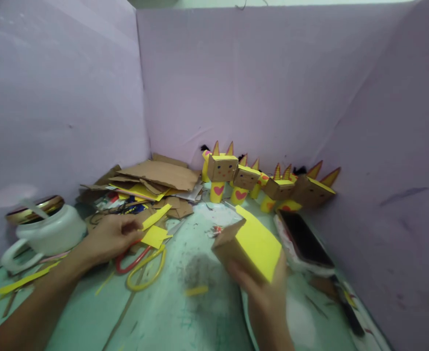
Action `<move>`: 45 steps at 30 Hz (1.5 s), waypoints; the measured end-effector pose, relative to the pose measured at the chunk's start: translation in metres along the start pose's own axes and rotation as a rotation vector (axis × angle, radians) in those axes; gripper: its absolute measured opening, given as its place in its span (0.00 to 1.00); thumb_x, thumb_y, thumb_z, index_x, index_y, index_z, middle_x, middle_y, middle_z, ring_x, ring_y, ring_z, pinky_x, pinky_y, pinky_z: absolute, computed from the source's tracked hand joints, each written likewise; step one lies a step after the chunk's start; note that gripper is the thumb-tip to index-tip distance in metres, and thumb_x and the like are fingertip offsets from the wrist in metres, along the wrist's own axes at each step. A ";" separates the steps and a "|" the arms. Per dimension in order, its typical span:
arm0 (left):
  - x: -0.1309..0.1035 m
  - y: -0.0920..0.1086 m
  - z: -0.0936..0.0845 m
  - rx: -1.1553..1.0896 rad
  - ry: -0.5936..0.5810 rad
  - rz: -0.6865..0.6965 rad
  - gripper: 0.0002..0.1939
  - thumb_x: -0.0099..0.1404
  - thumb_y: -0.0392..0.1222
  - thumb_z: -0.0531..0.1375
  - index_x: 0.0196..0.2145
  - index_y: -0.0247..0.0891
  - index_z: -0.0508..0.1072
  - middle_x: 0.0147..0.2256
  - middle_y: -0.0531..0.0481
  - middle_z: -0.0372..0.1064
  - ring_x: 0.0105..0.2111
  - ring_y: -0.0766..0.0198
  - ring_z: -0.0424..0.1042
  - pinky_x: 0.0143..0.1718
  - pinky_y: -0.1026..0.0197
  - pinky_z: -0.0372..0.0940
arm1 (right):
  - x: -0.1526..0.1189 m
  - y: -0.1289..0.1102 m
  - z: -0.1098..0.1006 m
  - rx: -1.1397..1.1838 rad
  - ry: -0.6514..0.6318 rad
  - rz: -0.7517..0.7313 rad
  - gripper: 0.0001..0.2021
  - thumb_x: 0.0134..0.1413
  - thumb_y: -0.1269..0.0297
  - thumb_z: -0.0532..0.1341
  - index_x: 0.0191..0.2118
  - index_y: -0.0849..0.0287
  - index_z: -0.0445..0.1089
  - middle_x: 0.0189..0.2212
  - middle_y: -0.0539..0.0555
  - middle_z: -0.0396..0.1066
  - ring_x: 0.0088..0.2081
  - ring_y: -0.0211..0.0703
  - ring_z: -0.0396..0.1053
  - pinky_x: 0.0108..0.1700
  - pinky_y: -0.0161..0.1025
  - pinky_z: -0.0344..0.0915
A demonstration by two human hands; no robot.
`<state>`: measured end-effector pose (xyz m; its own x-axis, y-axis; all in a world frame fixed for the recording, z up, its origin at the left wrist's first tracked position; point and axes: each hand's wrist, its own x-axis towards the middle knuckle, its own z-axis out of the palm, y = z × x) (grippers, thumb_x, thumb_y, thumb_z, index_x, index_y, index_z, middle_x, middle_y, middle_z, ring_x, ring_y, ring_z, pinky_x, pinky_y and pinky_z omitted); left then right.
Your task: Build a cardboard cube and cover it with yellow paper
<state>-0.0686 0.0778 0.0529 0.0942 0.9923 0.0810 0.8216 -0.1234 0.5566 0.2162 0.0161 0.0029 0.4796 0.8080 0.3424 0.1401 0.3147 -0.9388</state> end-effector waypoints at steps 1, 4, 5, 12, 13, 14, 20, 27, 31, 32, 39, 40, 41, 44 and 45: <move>-0.002 -0.003 0.000 0.091 -0.060 -0.015 0.07 0.57 0.41 0.57 0.25 0.40 0.73 0.20 0.51 0.70 0.23 0.57 0.69 0.26 0.62 0.57 | 0.001 -0.001 0.000 0.012 0.020 0.019 0.37 0.37 0.58 0.69 0.55 0.57 0.58 0.48 0.59 0.71 0.46 0.58 0.69 0.46 0.52 0.65; -0.014 0.000 0.011 0.251 -0.099 -0.032 0.05 0.54 0.41 0.58 0.28 0.39 0.73 0.25 0.44 0.72 0.28 0.50 0.71 0.27 0.60 0.55 | 0.002 -0.004 0.002 -0.019 0.061 0.069 0.38 0.33 0.58 0.70 0.54 0.57 0.59 0.46 0.59 0.71 0.45 0.58 0.69 0.45 0.52 0.65; -0.019 0.004 0.016 0.299 -0.109 -0.029 0.06 0.53 0.39 0.58 0.30 0.39 0.73 0.27 0.42 0.73 0.29 0.48 0.72 0.28 0.59 0.55 | 0.002 -0.005 0.002 -0.045 0.060 0.073 0.39 0.32 0.57 0.71 0.54 0.57 0.59 0.45 0.59 0.71 0.45 0.59 0.69 0.45 0.52 0.65; -0.023 0.010 0.032 0.209 -0.123 -0.001 0.19 0.45 0.27 0.56 0.36 0.39 0.72 0.26 0.44 0.70 0.29 0.49 0.71 0.26 0.60 0.53 | -0.003 -0.016 0.003 -0.250 -0.004 0.012 0.43 0.30 0.51 0.70 0.55 0.56 0.55 0.48 0.62 0.67 0.48 0.61 0.66 0.45 0.51 0.63; -0.019 0.005 0.027 0.153 -0.106 -0.018 0.19 0.44 0.28 0.57 0.36 0.39 0.72 0.24 0.48 0.68 0.27 0.52 0.70 0.24 0.61 0.51 | -0.003 -0.017 0.004 -0.252 -0.002 0.007 0.42 0.31 0.51 0.70 0.55 0.57 0.55 0.48 0.62 0.67 0.48 0.61 0.66 0.45 0.51 0.63; -0.014 0.000 0.019 0.093 -0.091 -0.027 0.19 0.45 0.29 0.58 0.37 0.39 0.71 0.21 0.51 0.65 0.24 0.56 0.68 0.23 0.63 0.50 | -0.004 -0.017 0.004 -0.253 -0.002 0.002 0.42 0.32 0.50 0.70 0.55 0.57 0.55 0.48 0.62 0.68 0.47 0.61 0.66 0.45 0.51 0.63; 0.013 -0.029 -0.026 -0.864 -0.062 -0.175 0.14 0.50 0.41 0.64 0.34 0.38 0.66 0.14 0.62 0.54 0.11 0.74 0.51 0.11 0.72 0.45 | -0.001 -0.006 0.002 -0.173 -0.046 0.071 0.41 0.30 0.53 0.72 0.53 0.56 0.56 0.47 0.61 0.68 0.47 0.60 0.67 0.46 0.51 0.64; 0.028 -0.023 -0.021 -1.282 -0.142 -0.213 0.09 0.57 0.41 0.60 0.35 0.34 0.69 0.13 0.60 0.54 0.09 0.75 0.51 0.09 0.74 0.49 | -0.003 0.000 0.005 -0.169 -0.081 0.119 0.43 0.33 0.55 0.71 0.58 0.55 0.55 0.51 0.61 0.68 0.50 0.62 0.66 0.49 0.53 0.64; 0.023 0.001 -0.006 -1.176 -0.103 -0.042 0.14 0.54 0.41 0.63 0.39 0.36 0.68 0.18 0.56 0.65 0.17 0.67 0.65 0.17 0.68 0.63 | 0.001 0.000 0.004 -0.160 -0.119 0.062 0.47 0.34 0.57 0.71 0.61 0.57 0.49 0.54 0.64 0.65 0.54 0.61 0.65 0.53 0.54 0.61; 0.021 0.009 -0.001 -1.112 -0.101 0.019 0.17 0.53 0.42 0.64 0.40 0.36 0.68 0.19 0.55 0.67 0.20 0.65 0.68 0.22 0.65 0.66 | 0.002 0.000 0.003 -0.145 -0.134 0.039 0.48 0.34 0.58 0.71 0.61 0.57 0.48 0.54 0.64 0.65 0.53 0.60 0.66 0.53 0.53 0.62; -0.008 0.051 0.040 -0.900 -0.159 0.211 0.15 0.59 0.46 0.58 0.42 0.37 0.65 0.18 0.59 0.63 0.18 0.67 0.64 0.19 0.66 0.59 | 0.001 -0.002 0.005 -0.125 -0.056 -0.019 0.54 0.37 0.58 0.71 0.66 0.55 0.38 0.52 0.63 0.69 0.47 0.58 0.71 0.47 0.53 0.68; -0.012 0.052 0.046 -0.883 -0.165 0.203 0.14 0.61 0.49 0.57 0.39 0.37 0.64 0.16 0.60 0.61 0.15 0.68 0.62 0.17 0.67 0.58 | 0.000 -0.001 0.007 -0.119 -0.039 -0.014 0.56 0.36 0.58 0.71 0.66 0.54 0.35 0.53 0.63 0.68 0.49 0.59 0.69 0.49 0.56 0.67; -0.015 0.052 0.051 -0.870 -0.165 0.194 0.14 0.62 0.51 0.56 0.38 0.37 0.64 0.16 0.60 0.60 0.15 0.68 0.62 0.17 0.67 0.58 | -0.002 0.002 0.008 -0.103 -0.029 -0.010 0.57 0.36 0.57 0.71 0.67 0.53 0.33 0.55 0.62 0.66 0.51 0.60 0.68 0.51 0.58 0.64; -0.019 0.049 0.063 -0.868 -0.167 0.183 0.16 0.62 0.54 0.58 0.37 0.39 0.61 0.20 0.58 0.64 0.19 0.68 0.65 0.22 0.67 0.61 | -0.010 0.011 0.013 -0.039 -0.085 0.004 0.61 0.34 0.57 0.73 0.68 0.48 0.30 0.56 0.58 0.66 0.52 0.61 0.67 0.53 0.59 0.63; -0.020 0.048 0.066 -0.903 -0.193 0.200 0.18 0.61 0.55 0.59 0.38 0.40 0.60 0.22 0.58 0.65 0.21 0.69 0.66 0.23 0.67 0.61 | -0.012 0.015 0.015 -0.015 -0.105 0.011 0.62 0.33 0.59 0.74 0.68 0.47 0.31 0.56 0.57 0.67 0.52 0.61 0.67 0.52 0.58 0.64</move>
<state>0.0061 0.0534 0.0235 0.3442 0.9267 0.1508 0.0412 -0.1754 0.9836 0.1993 0.0185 -0.0148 0.3874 0.8595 0.3334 0.1490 0.2985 -0.9427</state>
